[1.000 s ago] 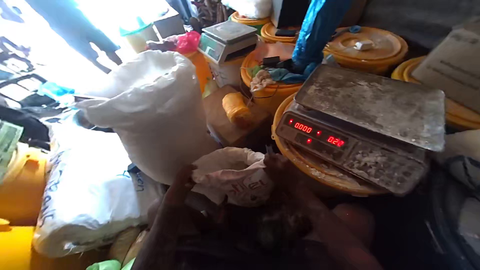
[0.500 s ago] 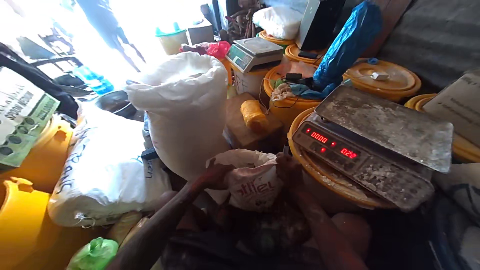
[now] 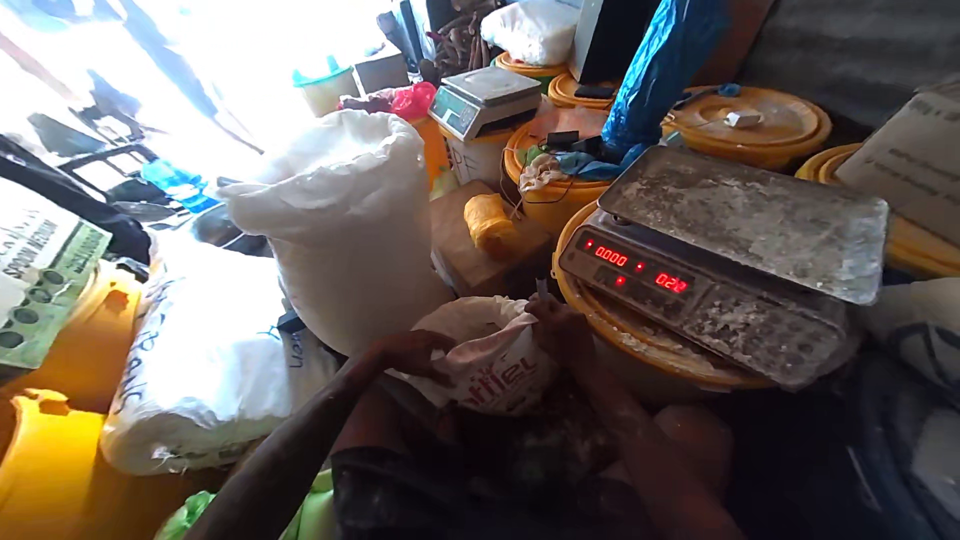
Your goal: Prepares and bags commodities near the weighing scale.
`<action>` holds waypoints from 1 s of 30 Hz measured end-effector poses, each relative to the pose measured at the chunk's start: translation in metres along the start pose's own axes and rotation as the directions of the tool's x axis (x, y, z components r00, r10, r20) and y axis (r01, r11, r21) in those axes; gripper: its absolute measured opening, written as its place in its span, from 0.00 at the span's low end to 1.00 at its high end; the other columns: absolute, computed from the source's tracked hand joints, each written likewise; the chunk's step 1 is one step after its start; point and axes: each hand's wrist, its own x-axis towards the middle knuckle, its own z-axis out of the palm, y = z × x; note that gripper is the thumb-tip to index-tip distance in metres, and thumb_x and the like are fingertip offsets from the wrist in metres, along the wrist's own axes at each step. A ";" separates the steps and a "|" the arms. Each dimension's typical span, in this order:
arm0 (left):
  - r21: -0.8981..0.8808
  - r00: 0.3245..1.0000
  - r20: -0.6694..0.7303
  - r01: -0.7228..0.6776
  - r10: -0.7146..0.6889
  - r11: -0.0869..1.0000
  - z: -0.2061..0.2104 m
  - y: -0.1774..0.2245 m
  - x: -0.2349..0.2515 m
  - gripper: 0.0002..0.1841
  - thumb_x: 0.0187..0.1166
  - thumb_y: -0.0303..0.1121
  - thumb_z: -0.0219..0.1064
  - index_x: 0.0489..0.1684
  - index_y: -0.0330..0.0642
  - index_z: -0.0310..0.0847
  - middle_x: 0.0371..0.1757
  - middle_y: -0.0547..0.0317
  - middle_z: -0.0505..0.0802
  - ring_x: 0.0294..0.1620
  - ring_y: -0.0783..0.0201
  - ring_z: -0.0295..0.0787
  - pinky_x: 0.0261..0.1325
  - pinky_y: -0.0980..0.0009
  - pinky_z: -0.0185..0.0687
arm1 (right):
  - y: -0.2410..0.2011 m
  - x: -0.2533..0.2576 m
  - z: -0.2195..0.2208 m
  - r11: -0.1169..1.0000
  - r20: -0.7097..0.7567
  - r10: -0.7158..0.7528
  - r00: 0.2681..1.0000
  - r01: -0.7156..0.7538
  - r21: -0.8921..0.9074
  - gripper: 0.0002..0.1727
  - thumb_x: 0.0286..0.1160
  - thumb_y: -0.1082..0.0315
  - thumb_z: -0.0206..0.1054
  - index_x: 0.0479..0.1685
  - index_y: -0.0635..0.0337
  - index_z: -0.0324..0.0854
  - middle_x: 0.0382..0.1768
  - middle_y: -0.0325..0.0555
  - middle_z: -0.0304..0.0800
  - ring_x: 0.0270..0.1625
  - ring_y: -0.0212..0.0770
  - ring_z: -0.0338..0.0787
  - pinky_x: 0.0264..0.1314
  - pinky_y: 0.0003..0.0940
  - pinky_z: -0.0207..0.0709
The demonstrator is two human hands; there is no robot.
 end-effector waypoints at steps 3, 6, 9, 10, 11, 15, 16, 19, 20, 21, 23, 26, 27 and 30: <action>-0.247 0.913 -0.386 0.036 -0.132 0.968 0.007 -0.028 0.002 0.29 0.84 0.48 0.65 0.76 0.35 0.77 0.72 0.39 0.85 0.75 0.46 0.81 0.80 0.48 0.72 | 0.005 -0.001 -0.009 0.993 0.099 -0.019 0.995 0.007 0.117 0.14 0.74 0.70 0.65 0.54 0.54 0.91 0.53 0.56 0.93 0.46 0.56 0.95 0.45 0.55 0.88; -0.409 0.724 -0.583 0.132 -0.370 0.903 0.009 -0.039 0.010 0.25 0.90 0.47 0.58 0.68 0.33 0.81 0.62 0.38 0.90 0.63 0.48 0.88 0.69 0.46 0.79 | 0.011 0.003 -0.025 0.954 0.226 -0.055 0.973 -0.016 0.300 0.16 0.76 0.61 0.70 0.60 0.54 0.89 0.60 0.54 0.91 0.57 0.54 0.93 0.56 0.57 0.86; -0.510 0.742 -0.507 0.153 -0.439 0.846 -0.001 -0.007 0.033 0.25 0.93 0.49 0.51 0.63 0.33 0.83 0.58 0.45 0.91 0.56 0.56 0.88 0.59 0.53 0.82 | 0.006 0.002 -0.034 0.923 0.148 -0.111 0.983 0.047 0.383 0.21 0.77 0.52 0.72 0.58 0.57 0.89 0.59 0.52 0.92 0.55 0.50 0.93 0.57 0.53 0.87; -0.529 0.794 -0.432 0.162 -0.429 0.833 -0.005 0.010 0.043 0.28 0.94 0.51 0.48 0.64 0.34 0.83 0.60 0.46 0.91 0.58 0.57 0.88 0.60 0.53 0.81 | 0.005 0.002 -0.034 0.911 0.093 -0.132 0.987 0.084 0.404 0.20 0.78 0.51 0.71 0.56 0.58 0.89 0.57 0.52 0.92 0.52 0.48 0.93 0.55 0.50 0.87; -0.523 0.852 -0.339 0.181 -0.398 0.833 -0.009 0.028 0.055 0.32 0.94 0.55 0.45 0.64 0.34 0.83 0.61 0.47 0.91 0.60 0.56 0.88 0.61 0.53 0.80 | 0.003 0.002 -0.034 0.901 0.039 -0.146 0.989 0.117 0.418 0.20 0.78 0.52 0.71 0.54 0.59 0.90 0.55 0.51 0.93 0.50 0.46 0.94 0.53 0.48 0.88; -0.412 0.966 -0.001 0.237 -0.260 0.880 -0.017 0.076 0.112 0.36 0.91 0.63 0.38 0.57 0.40 0.83 0.45 0.55 0.90 0.44 0.63 0.85 0.48 0.60 0.81 | 0.002 0.000 -0.037 0.886 -0.167 -0.155 0.974 0.212 0.412 0.16 0.79 0.55 0.70 0.46 0.60 0.92 0.47 0.50 0.95 0.41 0.42 0.93 0.44 0.42 0.88; -0.410 0.973 0.030 0.220 -0.228 0.885 -0.017 0.087 0.120 0.29 0.94 0.55 0.40 0.56 0.41 0.81 0.40 0.59 0.86 0.37 0.68 0.82 0.42 0.66 0.80 | 0.003 0.000 -0.038 0.885 -0.232 -0.156 0.960 0.240 0.399 0.16 0.78 0.55 0.71 0.44 0.60 0.92 0.45 0.50 0.95 0.39 0.40 0.93 0.42 0.39 0.88; -0.269 0.973 0.028 0.227 -0.228 0.936 -0.023 0.142 0.126 0.16 0.94 0.38 0.50 0.52 0.37 0.81 0.38 0.60 0.83 0.34 0.73 0.76 0.40 0.74 0.75 | 0.007 -0.007 -0.053 0.870 -0.377 -0.116 0.919 0.277 0.407 0.14 0.77 0.57 0.73 0.40 0.60 0.92 0.42 0.48 0.95 0.36 0.35 0.91 0.38 0.32 0.87; -0.171 0.967 0.051 0.255 -0.250 0.952 -0.027 0.162 0.127 0.16 0.94 0.36 0.52 0.56 0.32 0.81 0.45 0.53 0.85 0.40 0.68 0.77 0.48 0.69 0.75 | 0.008 -0.010 -0.061 0.863 -0.408 -0.093 0.908 0.278 0.422 0.13 0.76 0.59 0.73 0.40 0.61 0.91 0.42 0.49 0.95 0.35 0.34 0.91 0.37 0.30 0.86; -0.107 0.971 0.059 0.237 -0.232 0.966 -0.027 0.169 0.134 0.15 0.92 0.34 0.55 0.57 0.31 0.82 0.49 0.50 0.87 0.45 0.66 0.79 0.55 0.66 0.76 | 0.008 -0.014 -0.070 0.854 -0.427 -0.068 0.902 0.274 0.443 0.12 0.76 0.60 0.74 0.39 0.61 0.91 0.43 0.49 0.95 0.35 0.33 0.90 0.37 0.28 0.86; -0.218 0.982 0.029 0.190 -0.188 0.957 -0.019 0.152 0.157 0.08 0.86 0.29 0.61 0.51 0.34 0.83 0.41 0.58 0.87 0.39 0.72 0.80 0.49 0.72 0.78 | 0.011 -0.022 -0.086 0.833 -0.456 -0.025 0.890 0.271 0.483 0.11 0.75 0.61 0.75 0.39 0.62 0.91 0.44 0.49 0.95 0.40 0.33 0.92 0.41 0.29 0.88; -0.515 0.971 0.012 0.210 -0.238 0.831 -0.009 0.095 0.195 0.06 0.82 0.26 0.60 0.49 0.38 0.81 0.35 0.62 0.87 0.33 0.72 0.83 0.39 0.72 0.82 | 0.017 -0.031 -0.101 0.825 -0.515 0.004 0.857 0.288 0.486 0.10 0.74 0.64 0.76 0.39 0.63 0.90 0.43 0.50 0.94 0.42 0.34 0.93 0.42 0.30 0.89; -0.569 0.968 0.016 0.216 -0.252 0.794 -0.009 0.083 0.197 0.07 0.84 0.26 0.58 0.51 0.40 0.79 0.35 0.63 0.88 0.32 0.72 0.85 0.37 0.73 0.84 | 0.019 -0.034 -0.104 0.826 -0.531 0.006 0.847 0.295 0.480 0.09 0.73 0.65 0.77 0.39 0.63 0.89 0.44 0.50 0.95 0.43 0.35 0.93 0.43 0.30 0.90; -0.637 0.963 0.028 0.224 -0.268 0.738 -0.008 0.062 0.183 0.14 0.82 0.24 0.59 0.63 0.41 0.78 0.41 0.60 0.92 0.36 0.70 0.89 0.39 0.70 0.88 | 0.027 -0.037 -0.112 0.822 -0.568 0.009 0.823 0.318 0.473 0.07 0.69 0.68 0.77 0.37 0.64 0.89 0.43 0.51 0.94 0.42 0.37 0.93 0.41 0.31 0.90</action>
